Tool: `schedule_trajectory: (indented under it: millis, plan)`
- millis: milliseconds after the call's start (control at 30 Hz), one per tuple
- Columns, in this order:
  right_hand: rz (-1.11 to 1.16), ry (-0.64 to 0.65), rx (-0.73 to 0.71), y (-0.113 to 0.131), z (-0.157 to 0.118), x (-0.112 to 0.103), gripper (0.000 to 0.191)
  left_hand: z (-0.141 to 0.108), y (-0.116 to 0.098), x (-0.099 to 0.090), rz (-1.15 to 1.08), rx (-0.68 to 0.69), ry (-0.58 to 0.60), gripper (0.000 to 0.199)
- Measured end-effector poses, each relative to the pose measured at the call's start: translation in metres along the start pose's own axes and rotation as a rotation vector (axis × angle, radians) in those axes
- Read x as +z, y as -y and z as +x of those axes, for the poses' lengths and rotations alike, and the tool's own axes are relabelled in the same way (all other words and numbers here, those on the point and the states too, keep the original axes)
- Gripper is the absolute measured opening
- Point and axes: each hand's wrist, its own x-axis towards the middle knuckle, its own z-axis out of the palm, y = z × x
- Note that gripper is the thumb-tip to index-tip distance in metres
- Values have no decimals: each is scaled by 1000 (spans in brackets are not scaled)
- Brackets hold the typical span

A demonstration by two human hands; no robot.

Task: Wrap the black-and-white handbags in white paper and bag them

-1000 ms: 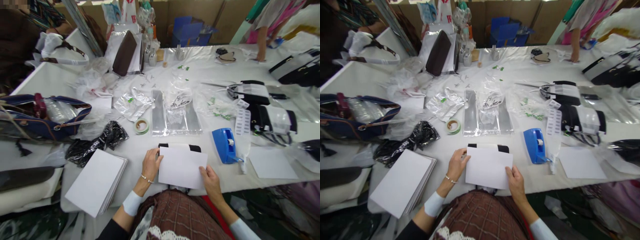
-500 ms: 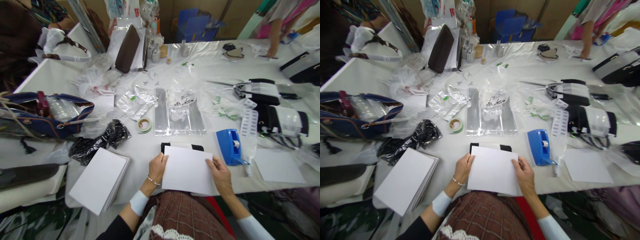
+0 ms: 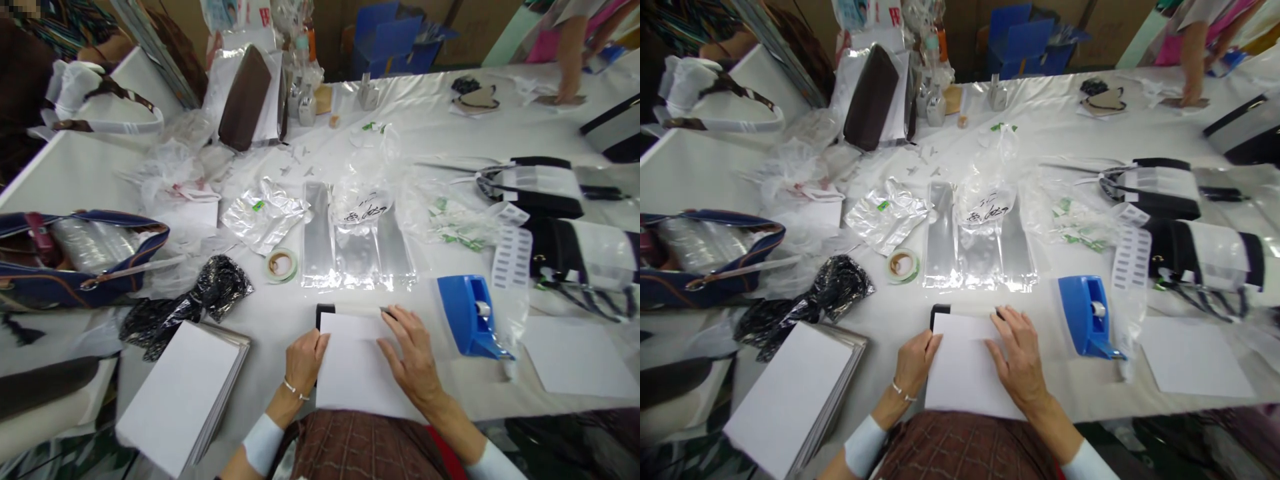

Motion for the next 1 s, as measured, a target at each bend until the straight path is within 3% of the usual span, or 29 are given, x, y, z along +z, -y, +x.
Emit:
schedule_trajectory:
  millis: [133,233,333,467,567,633,700,800,867,900,1000]
  plan:
    - [-140,148,-162,-4,12,29,60,7,15,-9,25,75,-22,42]
    - [-225,224,-193,-14,8,47,58,32,29,-23,-1,97,-124,47]
    - [-229,243,-177,-14,4,48,57,81,31,-28,-50,135,-229,39]
    - [-131,303,-112,-11,15,33,52,159,12,-3,-63,440,-114,16]
    - [27,409,22,-30,39,26,35,206,-6,24,73,599,-19,56]
    - [54,430,97,-56,60,30,28,234,-17,31,135,569,-56,74]
    - [-2,421,96,-89,81,43,32,265,-31,24,143,457,-188,85]
    - [-135,429,-22,-132,102,73,60,317,-56,-1,121,292,-355,103]
    - [-196,443,-100,-153,107,94,79,352,-72,-13,117,263,-299,112]
    - [-213,450,-128,-160,107,103,84,368,-79,-15,115,245,-203,112]
    - [-229,449,-169,-172,104,120,88,408,-84,-10,87,127,125,81]
